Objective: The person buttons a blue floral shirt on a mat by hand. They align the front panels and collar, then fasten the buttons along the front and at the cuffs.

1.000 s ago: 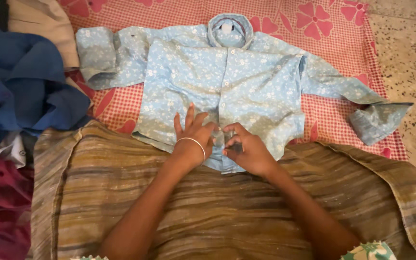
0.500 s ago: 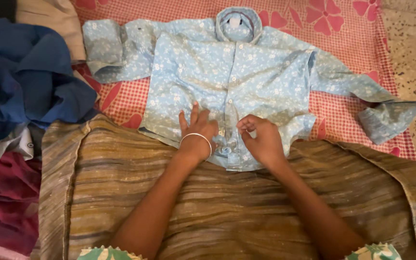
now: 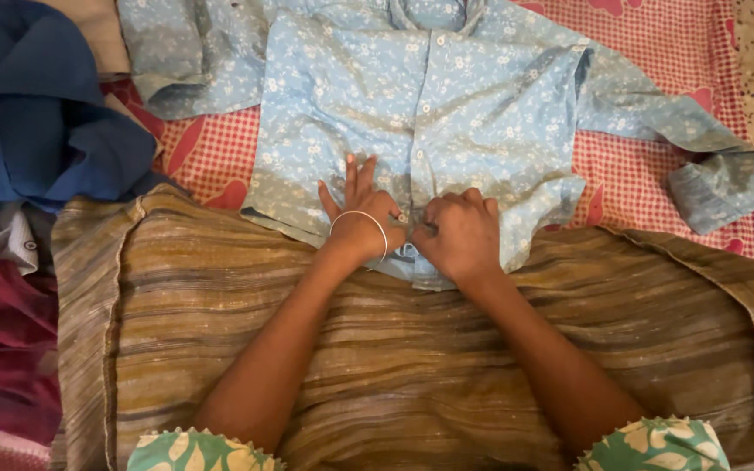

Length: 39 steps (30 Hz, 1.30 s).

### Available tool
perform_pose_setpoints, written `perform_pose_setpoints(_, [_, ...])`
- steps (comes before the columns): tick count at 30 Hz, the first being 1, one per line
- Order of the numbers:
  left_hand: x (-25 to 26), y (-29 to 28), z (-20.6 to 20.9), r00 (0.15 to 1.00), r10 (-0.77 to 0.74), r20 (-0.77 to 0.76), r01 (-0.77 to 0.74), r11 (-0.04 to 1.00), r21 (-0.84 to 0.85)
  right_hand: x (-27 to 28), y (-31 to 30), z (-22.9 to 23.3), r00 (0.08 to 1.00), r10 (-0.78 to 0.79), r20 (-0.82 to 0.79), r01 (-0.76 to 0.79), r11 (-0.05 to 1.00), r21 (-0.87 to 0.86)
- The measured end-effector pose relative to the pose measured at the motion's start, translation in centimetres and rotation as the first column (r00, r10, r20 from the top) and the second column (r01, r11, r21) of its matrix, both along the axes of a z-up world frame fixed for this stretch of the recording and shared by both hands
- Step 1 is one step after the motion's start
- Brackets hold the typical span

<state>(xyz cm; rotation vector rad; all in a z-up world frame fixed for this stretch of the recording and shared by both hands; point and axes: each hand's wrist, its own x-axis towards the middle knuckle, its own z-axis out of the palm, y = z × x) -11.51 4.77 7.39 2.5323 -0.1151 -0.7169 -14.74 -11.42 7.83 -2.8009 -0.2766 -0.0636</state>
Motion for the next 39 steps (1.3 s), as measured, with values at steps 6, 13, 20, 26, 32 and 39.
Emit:
perform_pose_setpoints(6, [0.5, -0.3, -4.5, 0.956, 0.087, 0.279, -0.064, 0.994, -0.090, 0.8, -1.1, -1.6, 0.997, -0.024, -0.074, 0.040, 0.971, 0.234])
perform_pose_setpoints(13, [0.7, -0.3, -5.8, 0.951, 0.228, 0.210, -0.165, 0.946, -0.280, 1.6, -2.3, -4.5, 0.957, 0.044, -0.286, 0.173, 0.705, 0.688])
perform_pose_setpoints(20, [0.6, -0.8, -6.7, 0.931, 0.232, 0.283, -0.122, 0.926, -0.358, 1.5, -2.2, -3.0, 0.959, 0.024, -0.282, 0.200, 0.646, 0.737])
perform_pose_setpoints(26, [0.9, -0.5, -7.2, 0.924, 0.283, 0.256, -0.155, 0.891, -0.426, 1.1, -1.2, -0.7, 0.991, -0.008, -0.134, 0.097, 0.727, 0.679])
perform_pose_setpoints(32, [0.7, -0.4, -6.9, 0.910, 0.288, 0.299, -0.095, 0.846, -0.525, 0.9, -0.9, 0.6, 0.999, -0.030, -0.040, 0.048, 0.803, 0.594])
perform_pose_setpoints(39, [0.3, -0.5, -3.6, 0.923, 0.234, 0.307, -0.091, 0.905, -0.416, 0.5, -0.1, 1.2, 0.994, -0.040, 0.098, -0.008, 0.896, 0.443])
